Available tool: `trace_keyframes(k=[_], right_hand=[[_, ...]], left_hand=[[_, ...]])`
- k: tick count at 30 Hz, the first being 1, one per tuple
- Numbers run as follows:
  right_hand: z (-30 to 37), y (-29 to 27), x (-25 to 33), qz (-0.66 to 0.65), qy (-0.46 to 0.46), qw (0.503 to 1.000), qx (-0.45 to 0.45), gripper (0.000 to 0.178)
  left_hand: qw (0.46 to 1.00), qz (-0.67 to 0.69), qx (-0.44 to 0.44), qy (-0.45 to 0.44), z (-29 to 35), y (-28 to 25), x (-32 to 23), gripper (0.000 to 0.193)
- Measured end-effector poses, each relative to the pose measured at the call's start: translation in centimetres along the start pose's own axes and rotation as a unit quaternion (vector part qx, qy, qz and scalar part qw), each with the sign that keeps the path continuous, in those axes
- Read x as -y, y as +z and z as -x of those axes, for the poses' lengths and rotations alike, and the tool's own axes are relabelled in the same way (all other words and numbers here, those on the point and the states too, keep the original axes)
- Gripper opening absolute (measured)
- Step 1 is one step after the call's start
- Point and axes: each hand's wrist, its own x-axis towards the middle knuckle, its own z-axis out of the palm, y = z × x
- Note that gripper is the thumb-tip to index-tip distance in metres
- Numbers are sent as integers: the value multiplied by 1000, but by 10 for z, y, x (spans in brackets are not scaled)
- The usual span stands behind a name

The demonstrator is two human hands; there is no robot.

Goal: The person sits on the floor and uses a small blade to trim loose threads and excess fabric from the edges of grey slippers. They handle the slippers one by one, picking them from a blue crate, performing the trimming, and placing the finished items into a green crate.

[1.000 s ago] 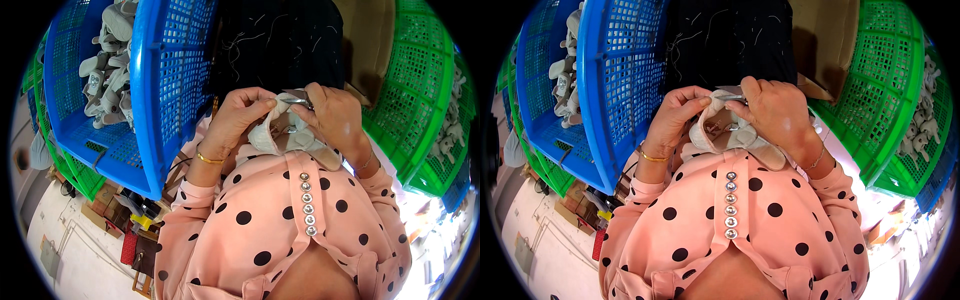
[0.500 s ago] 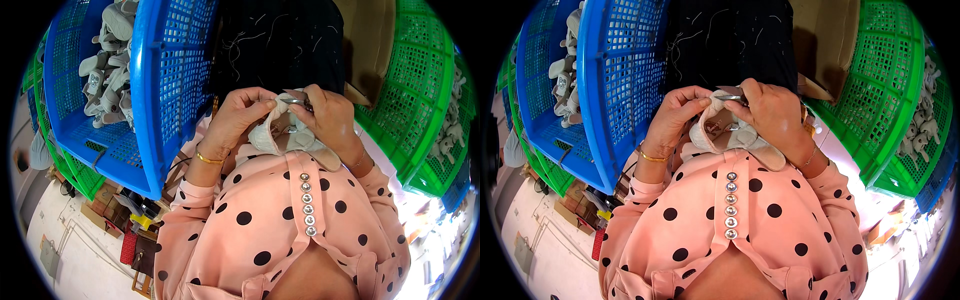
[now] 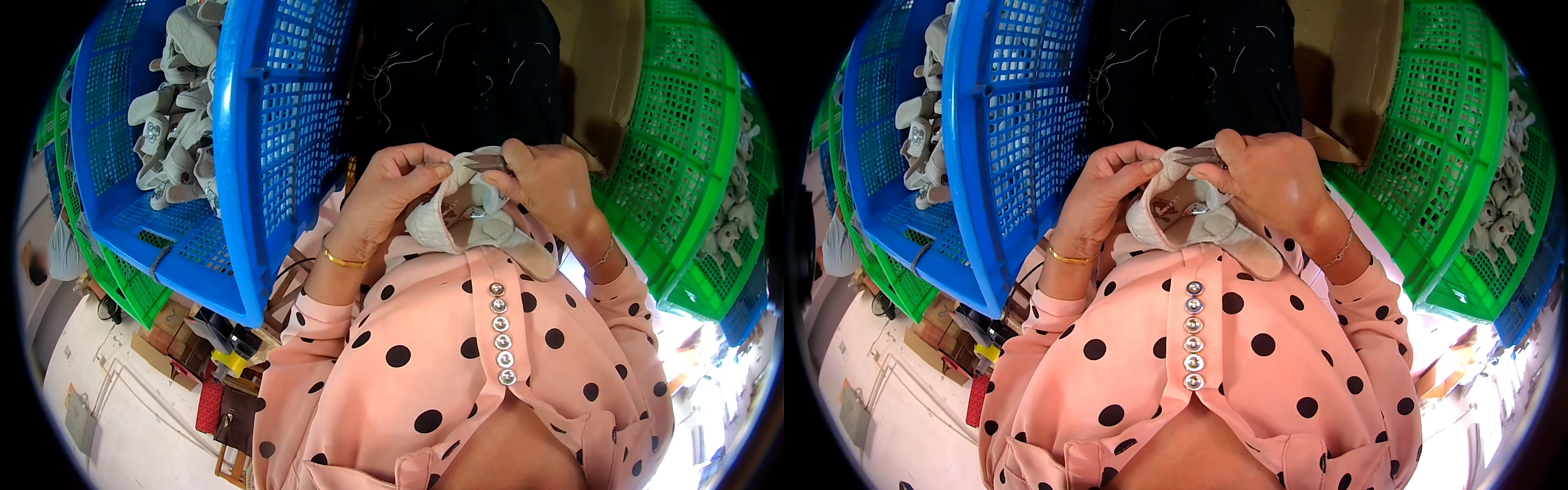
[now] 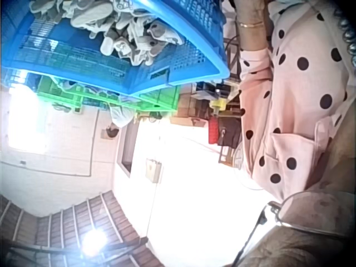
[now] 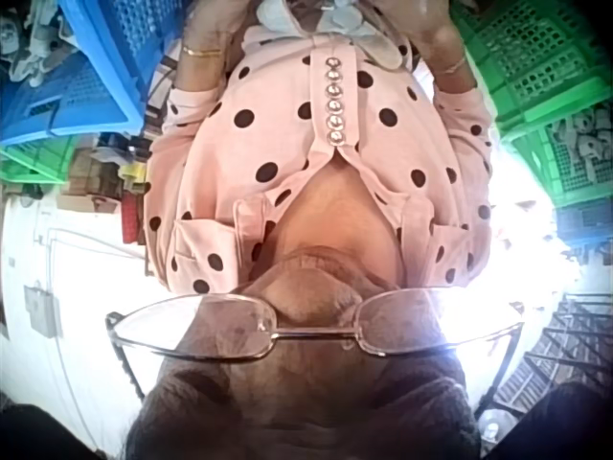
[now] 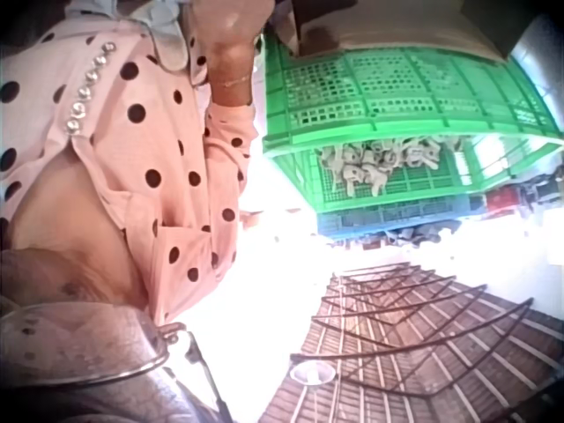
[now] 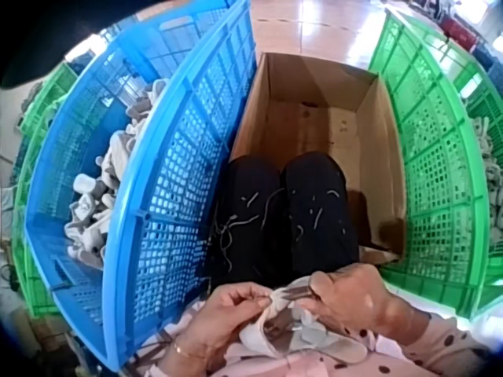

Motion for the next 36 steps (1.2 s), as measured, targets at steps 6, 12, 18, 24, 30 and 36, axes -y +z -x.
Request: trace_keyframes(k=[6,12,18,24,30,36], right_hand=[[-9,-4,4,30,-32,999,-7,40],[-11,-6,5,40,-49,998,-18,39],[-11,-11,7,30,-35,998,32,41],[-10,-2,-12,-461,209,860,63,32],[-8,-3,1,-441,188,872,97,26],[-7,1,3,-457,193,865,76,23]], left_hand=[[1000,-4,0,1,0,0,0,17],[1000,-8,3,0,-1,0,0,17],[1000,-5,9,-11,0,-1,2,16],[999,-51,-6,9,2,4,-3,14],[988,-142,3,60,1,4,-8,19],[913,-369,-18,171,6,18,-20,18]])
